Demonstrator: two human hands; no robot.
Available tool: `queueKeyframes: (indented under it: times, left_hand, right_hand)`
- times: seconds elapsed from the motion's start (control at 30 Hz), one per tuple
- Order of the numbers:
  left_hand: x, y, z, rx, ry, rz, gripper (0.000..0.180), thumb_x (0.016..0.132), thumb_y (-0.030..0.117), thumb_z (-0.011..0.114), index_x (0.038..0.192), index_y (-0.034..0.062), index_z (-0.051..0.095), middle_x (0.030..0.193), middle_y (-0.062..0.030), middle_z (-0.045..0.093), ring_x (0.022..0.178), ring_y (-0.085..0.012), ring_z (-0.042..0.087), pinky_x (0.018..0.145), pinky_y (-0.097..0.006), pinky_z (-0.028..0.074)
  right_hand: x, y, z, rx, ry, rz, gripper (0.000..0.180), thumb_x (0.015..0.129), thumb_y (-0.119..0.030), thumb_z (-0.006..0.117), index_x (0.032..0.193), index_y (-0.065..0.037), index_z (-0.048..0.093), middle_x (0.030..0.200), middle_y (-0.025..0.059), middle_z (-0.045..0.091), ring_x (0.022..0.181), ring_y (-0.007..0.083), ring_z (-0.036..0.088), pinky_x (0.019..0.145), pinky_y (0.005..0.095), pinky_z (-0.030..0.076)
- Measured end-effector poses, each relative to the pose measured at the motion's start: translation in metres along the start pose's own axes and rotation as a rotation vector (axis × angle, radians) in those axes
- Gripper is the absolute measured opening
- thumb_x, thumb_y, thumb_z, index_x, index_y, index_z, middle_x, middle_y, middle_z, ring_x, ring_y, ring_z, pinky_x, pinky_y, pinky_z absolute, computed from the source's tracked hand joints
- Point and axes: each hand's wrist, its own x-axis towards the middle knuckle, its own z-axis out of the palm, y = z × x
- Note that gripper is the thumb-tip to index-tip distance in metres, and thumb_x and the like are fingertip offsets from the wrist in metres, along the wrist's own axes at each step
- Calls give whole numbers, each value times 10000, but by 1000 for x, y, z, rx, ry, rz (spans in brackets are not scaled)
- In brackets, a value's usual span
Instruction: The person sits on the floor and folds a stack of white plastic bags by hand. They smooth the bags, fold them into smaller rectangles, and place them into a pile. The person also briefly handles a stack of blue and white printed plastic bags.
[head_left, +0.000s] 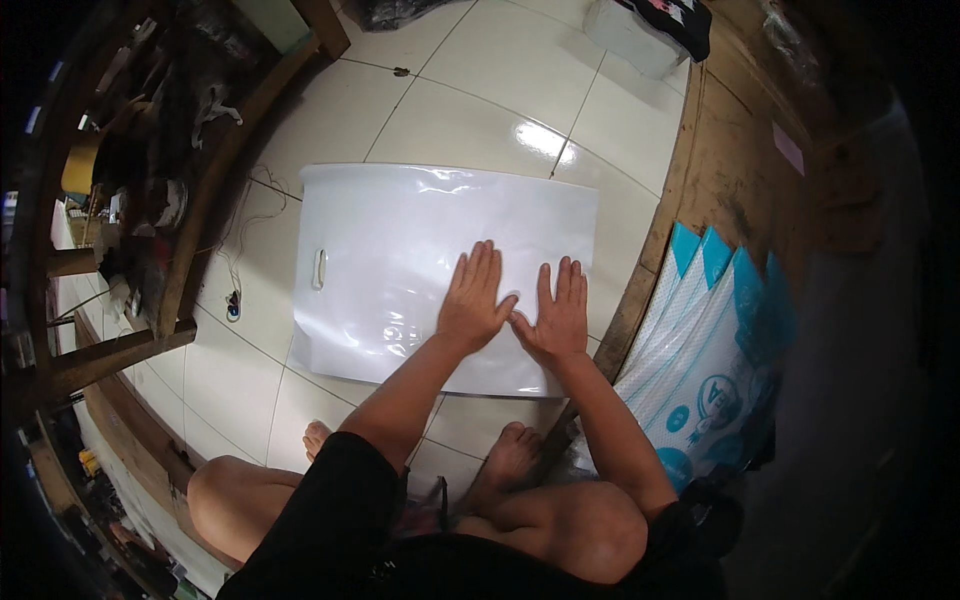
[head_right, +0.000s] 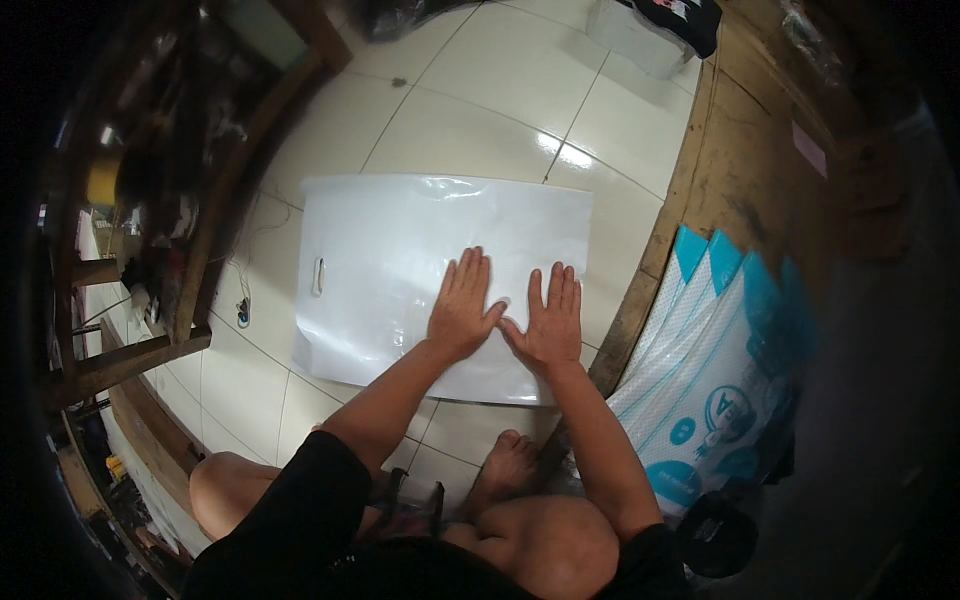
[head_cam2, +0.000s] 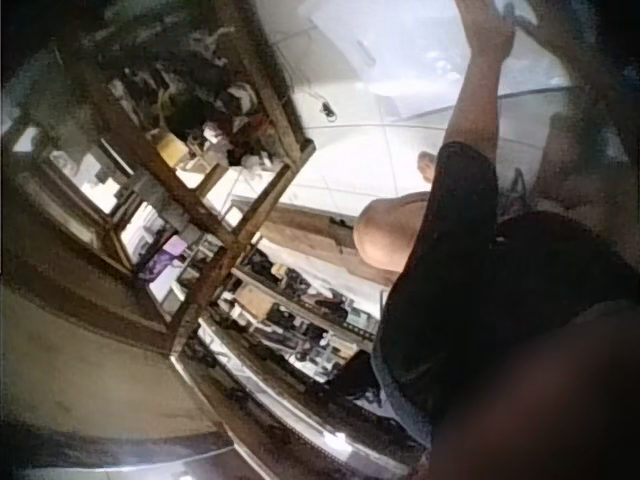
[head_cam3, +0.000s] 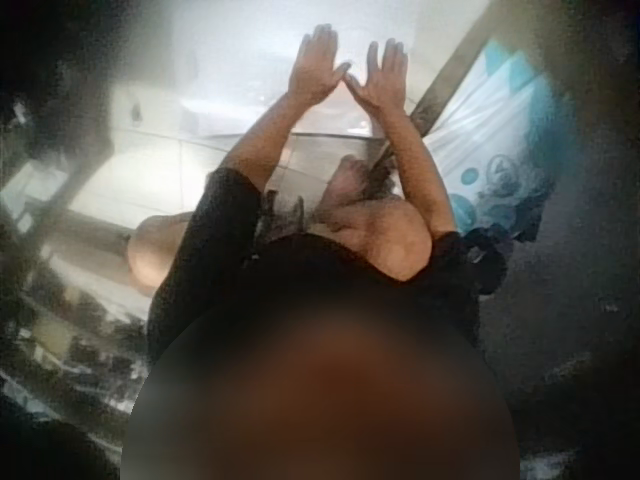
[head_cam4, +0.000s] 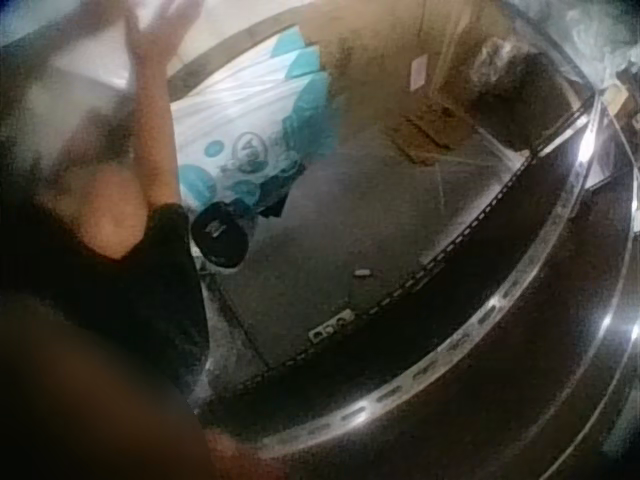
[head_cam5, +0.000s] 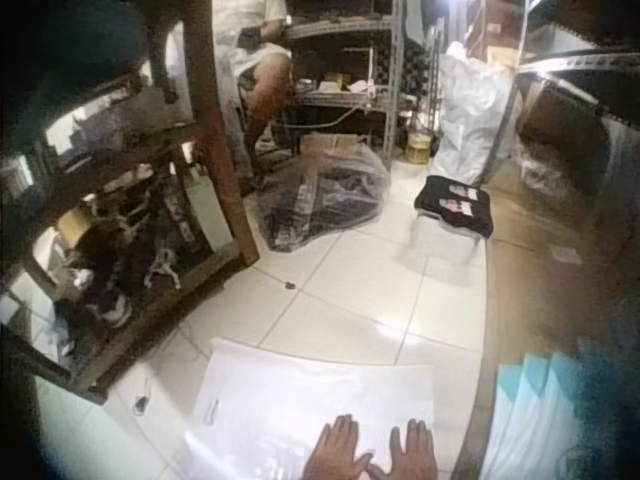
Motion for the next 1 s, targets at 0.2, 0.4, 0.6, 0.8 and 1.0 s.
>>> queueKeyframes:
  times: [0.2, 0.4, 0.6, 0.8, 1.0]
  left_hand:
    - [-21, -50, -26, 157, -14, -178, 697, 902, 353, 485, 1373, -96, 237, 1457, -251, 207, 1378, -347, 161, 1130, -453, 111]
    - [-44, -106, -65, 244, 28, -294, 712, 903, 318, 491, 1396, -86, 174, 1480, -239, 147, 1386, -358, 113, 1131, -444, 93]
    - [-48, -111, -72, 265, 29, -282, 737, 894, 349, 499, 1388, -96, 179, 1469, -252, 157, 1383, -365, 110, 1129, -455, 97]
    - [-50, -112, -70, 280, 70, -257, 752, 890, 411, 480, 1382, -90, 210, 1460, -250, 183, 1376, -363, 131, 1127, -466, 108]
    - [-52, -112, -68, 296, 63, -256, 754, 885, 414, 487, 1375, -96, 225, 1457, -253, 193, 1376, -364, 135, 1127, -465, 106]
  right_hand:
    - [-1, -1, 1, 8, 12, -12, 844, 790, -514, 582, 1368, 39, 312, 1418, 334, 204, 1333, 475, 170, 1093, 535, 135]
    - [-1, -3, -2, -13, 2, 1, 844, 783, -489, 599, 1373, 35, 301, 1421, 334, 193, 1333, 475, 168, 1093, 532, 138]
    - [1, -6, -1, -24, -2, -12, 835, 796, -477, 587, 1375, 45, 288, 1425, 334, 184, 1338, 479, 149, 1096, 534, 130]
    - [-29, -16, 0, -29, -28, -89, 813, 830, -498, 541, 1362, 65, 293, 1430, 332, 174, 1339, 482, 144, 1092, 550, 119]
    - [-71, -30, 18, -19, -82, -72, 825, 840, -555, 498, 1344, 73, 324, 1424, 331, 197, 1343, 477, 140, 1087, 564, 104]
